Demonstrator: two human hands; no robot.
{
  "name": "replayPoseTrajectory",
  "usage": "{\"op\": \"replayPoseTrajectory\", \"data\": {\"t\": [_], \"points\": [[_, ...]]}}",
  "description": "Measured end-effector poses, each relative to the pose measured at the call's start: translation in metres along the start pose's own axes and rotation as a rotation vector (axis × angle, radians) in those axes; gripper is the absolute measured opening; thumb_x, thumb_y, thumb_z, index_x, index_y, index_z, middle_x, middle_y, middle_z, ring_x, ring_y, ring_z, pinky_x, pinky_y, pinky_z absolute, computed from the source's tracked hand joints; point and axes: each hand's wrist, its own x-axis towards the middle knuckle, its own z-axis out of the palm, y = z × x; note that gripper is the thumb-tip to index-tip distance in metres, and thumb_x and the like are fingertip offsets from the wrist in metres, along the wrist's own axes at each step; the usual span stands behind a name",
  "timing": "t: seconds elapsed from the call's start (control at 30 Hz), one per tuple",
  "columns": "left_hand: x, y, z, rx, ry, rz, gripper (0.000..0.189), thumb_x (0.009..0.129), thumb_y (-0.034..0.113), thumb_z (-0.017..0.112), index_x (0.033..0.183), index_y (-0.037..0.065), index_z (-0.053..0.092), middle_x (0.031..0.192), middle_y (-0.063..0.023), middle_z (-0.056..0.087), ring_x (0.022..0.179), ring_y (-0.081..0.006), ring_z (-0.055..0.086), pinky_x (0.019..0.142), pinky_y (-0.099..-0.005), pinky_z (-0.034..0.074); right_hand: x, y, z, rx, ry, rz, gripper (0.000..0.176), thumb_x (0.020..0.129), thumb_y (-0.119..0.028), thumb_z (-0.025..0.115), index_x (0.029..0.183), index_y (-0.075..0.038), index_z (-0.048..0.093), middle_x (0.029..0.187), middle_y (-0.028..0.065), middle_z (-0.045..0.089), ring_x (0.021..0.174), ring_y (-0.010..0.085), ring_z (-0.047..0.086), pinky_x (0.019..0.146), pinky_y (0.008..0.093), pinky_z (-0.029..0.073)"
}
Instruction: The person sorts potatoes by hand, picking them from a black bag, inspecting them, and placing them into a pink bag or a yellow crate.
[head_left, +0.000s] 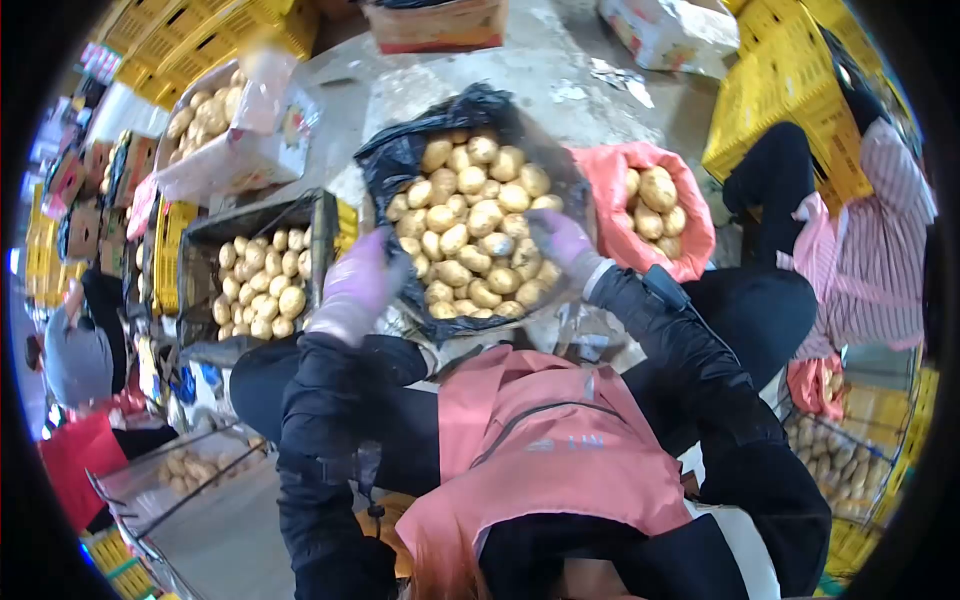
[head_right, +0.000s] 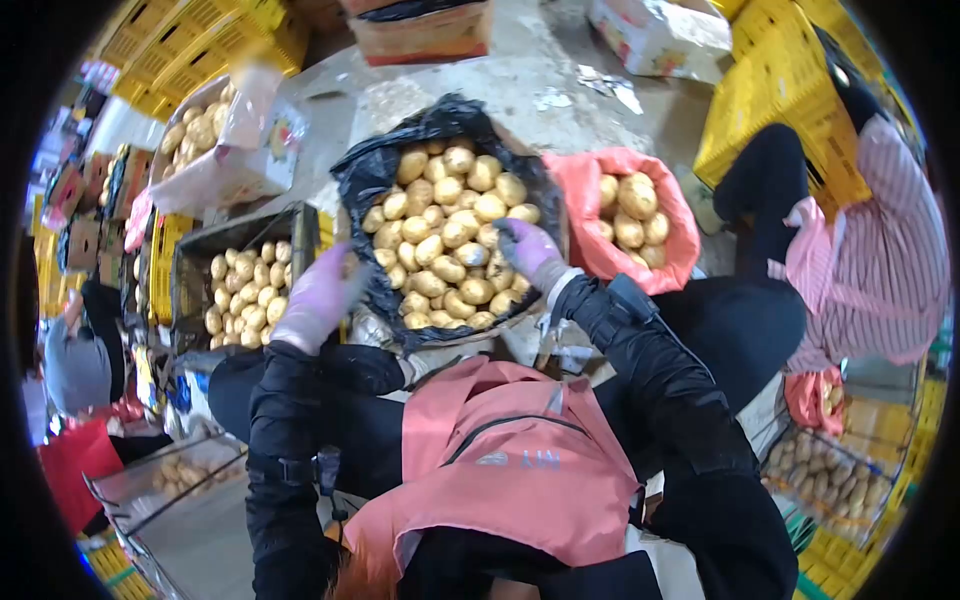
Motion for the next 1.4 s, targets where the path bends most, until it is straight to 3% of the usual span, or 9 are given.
{"op": "replayPoseTrajectory", "data": {"t": [0.17, 0.27, 0.43, 0.63, 0.9, 1.03, 1.27, 1.33, 1.4], "points": [[0.046, -0.05, 0.085, -0.08, 0.099, 0.698, 0.042, 0.088, 0.028, 0.065, 0.123, 0.007, 0.06, 0.109, -0.0168, 0.066, 0.095, -0.0344, 0.065, 0.084, -0.0426, 0.053, 0.079, 0.048, 0.042, -0.138, -0.028, -0.03, 0.043, 0.09, -0.018, 0.058, 0.13, -0.003, 0.056, 0.122, 0.0209, 0.062, 0.116, 0.0347, 0.057, 0.102, 0.0422, 0.044], [0.038, -0.018, 0.045, -0.092, -0.183, 0.393, 0.041, 0.078, 0.032, 0.063, 0.111, 0.008, 0.065, 0.095, -0.0176, 0.068, 0.088, -0.0361, 0.066, 0.075, -0.0457, 0.053, 0.178, 0.202, 0.122, 0.009, -0.137, -0.283, 0.047, 0.102, -0.025, 0.041, 0.144, -0.005, 0.041, 0.139, 0.011, 0.051, 0.125, 0.0242, 0.049, 0.107, 0.0338, 0.039], [0.045, -0.005, 0.06, -0.103, -0.086, 0.466, 0.046, 0.074, 0.039, 0.066, 0.107, 0.008, 0.064, 0.096, -0.0161, 0.067, 0.093, -0.0357, 0.064, 0.082, -0.0462, 0.049, 0.143, -0.023, 0.11, -0.634, -0.187, 0.266, 0.079, 0.081, -0.01, 0.072, 0.149, -0.012, 0.031, 0.146, 0.0179, 0.044, 0.131, 0.0382, 0.045, 0.107, 0.0428, 0.039], [0.047, -0.014, 0.062, -0.089, 0.006, 0.493, 0.052, 0.073, 0.04, 0.067, 0.112, 0.006, 0.064, 0.101, -0.0174, 0.068, 0.097, -0.0357, 0.065, 0.084, -0.0467, 0.05, 0.15, 0.085, 0.102, 0.049, -0.153, 0.09, 0.072, 0.077, -0.004, 0.073, 0.141, -0.005, 0.039, 0.137, 0.0193, 0.051, 0.124, 0.0358, 0.051, 0.105, 0.0396, 0.041], [0.035, -0.016, 0.08, 0.005, 0.017, 0.551, 0.044, 0.076, 0.038, 0.062, 0.108, 0.007, 0.064, 0.098, -0.017, 0.069, 0.095, -0.0361, 0.066, 0.083, -0.0485, 0.05, 0.134, 0.0, 0.061, -0.828, -0.286, 0.138, 0.072, 0.083, -0.038, 0.071, 0.138, 0.001, 0.044, 0.122, 0.0303, 0.059, 0.112, 0.0414, 0.059, 0.095, 0.0462, 0.046], [0.015, -0.009, 0.07, 0.008, -0.087, 0.524, 0.046, 0.078, 0.039, 0.062, 0.111, 0.007, 0.063, 0.102, -0.0178, 0.067, 0.097, -0.0367, 0.065, 0.084, -0.048, 0.05, 0.143, 0.131, 0.089, -0.511, -0.05, 0.077, 0.079, 0.083, -0.046, 0.069, 0.138, 0.002, 0.04, 0.122, 0.0322, 0.059, 0.111, 0.0446, 0.059, 0.094, 0.0457, 0.047], [0.002, -0.003, 0.058, -0.1, -0.271, 0.502, 0.053, 0.081, 0.038, 0.059, 0.124, 0.007, 0.057, 0.115, -0.0199, 0.063, 0.107, -0.0386, 0.061, 0.092, -0.0481, 0.048, 0.1, 0.09, 0.092, -0.465, 0.01, 0.14, 0.072, 0.082, -0.04, 0.073, 0.138, -0.005, 0.045, 0.122, 0.0306, 0.06, 0.11, 0.0467, 0.058, 0.091, 0.0481, 0.046], [0.017, -0.008, 0.089, -0.259, -0.15, 0.509, 0.065, 0.086, 0.054, 0.059, 0.132, 0.008, 0.052, 0.123, -0.02, 0.06, 0.111, -0.0388, 0.06, 0.096, -0.0477, 0.047, 0.129, 0.16, 0.087, -0.669, -0.398, -0.097, 0.046, 0.083, -0.029, 0.072, 0.109, 0.008, 0.064, 0.106, 0.0266, 0.067, 0.095, 0.0375, 0.064, 0.088, 0.0434, 0.048], [0.009, 0.003, 0.069, -0.21, -0.199, 0.368, 0.074, 0.089, 0.058, 0.057, 0.145, 0.013, 0.04, 0.132, -0.0214, 0.055, 0.118, -0.0329, 0.058, 0.098, -0.0434, 0.047, 0.074, 0.043, 0.06, 0.178, -0.202, 0.227, 0.034, 0.088, -0.021, 0.069, 0.11, 0.005, 0.067, 0.1, 0.0134, 0.069, 0.087, 0.0233, 0.062, 0.082, 0.0373, 0.05]]}}
